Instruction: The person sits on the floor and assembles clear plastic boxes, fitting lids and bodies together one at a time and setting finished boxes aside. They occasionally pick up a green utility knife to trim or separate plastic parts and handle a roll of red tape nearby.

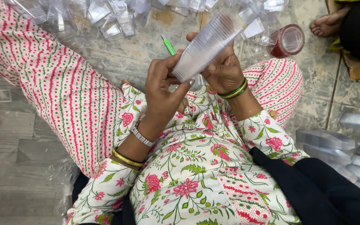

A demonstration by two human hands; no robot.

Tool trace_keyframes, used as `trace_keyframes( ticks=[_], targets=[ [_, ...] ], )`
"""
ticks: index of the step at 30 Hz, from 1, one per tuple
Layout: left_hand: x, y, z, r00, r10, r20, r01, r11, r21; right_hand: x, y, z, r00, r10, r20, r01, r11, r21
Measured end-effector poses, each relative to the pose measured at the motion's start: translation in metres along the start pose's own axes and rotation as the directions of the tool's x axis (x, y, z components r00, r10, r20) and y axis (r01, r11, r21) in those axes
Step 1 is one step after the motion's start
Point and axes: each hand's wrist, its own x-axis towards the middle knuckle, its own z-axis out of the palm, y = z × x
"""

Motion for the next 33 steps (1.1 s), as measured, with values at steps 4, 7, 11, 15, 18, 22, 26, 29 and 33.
trace_keyframes(
  ticks=[4,7,11,15,18,22,26,29,33],
  targets=[
    [-0.001,0.005,-0.001,0.999,-0.031,0.018,0.028,0.987,0.159,-0.003,0.0,-0.008,0.998,0.003,-0.069,-0.002,1.0,0.015],
    [0.001,0.007,-0.003,0.997,-0.059,0.039,0.054,0.991,0.126,-0.006,-0.002,-0.009,0.994,-0.028,-0.109,0.035,0.997,0.065],
    [0.001,0.014,-0.013,0.994,-0.089,0.059,0.081,0.989,0.124,-0.013,-0.011,-0.002,0.995,-0.059,-0.086,0.064,0.996,0.059],
    [0.002,0.018,-0.013,0.987,-0.08,0.14,0.074,0.996,0.049,-0.021,-0.016,0.011,1.0,0.005,-0.017,-0.005,1.0,0.021],
    [0.001,0.02,-0.009,0.983,-0.101,0.151,0.094,0.994,0.052,-0.02,-0.012,0.019,0.999,0.01,-0.032,-0.01,1.0,-0.005],
    [0.001,0.019,-0.005,0.98,-0.169,0.101,0.161,0.984,0.081,-0.015,-0.01,0.026,1.0,-0.006,-0.011,0.005,0.998,-0.069],
    [-0.001,0.021,-0.003,0.995,0.034,0.095,-0.057,0.965,0.254,-0.016,-0.014,0.028,1.0,0.03,-0.001,-0.03,0.999,-0.013],
    [-0.004,0.026,0.007,0.993,0.068,0.092,-0.091,0.955,0.281,-0.02,-0.016,0.023,1.0,-0.006,0.0,0.006,1.0,-0.019],
    [-0.002,0.029,0.014,0.992,-0.014,0.128,-0.009,0.985,0.172,-0.033,-0.046,0.0,0.988,-0.135,-0.079,0.104,0.944,-0.312]
  ],
)
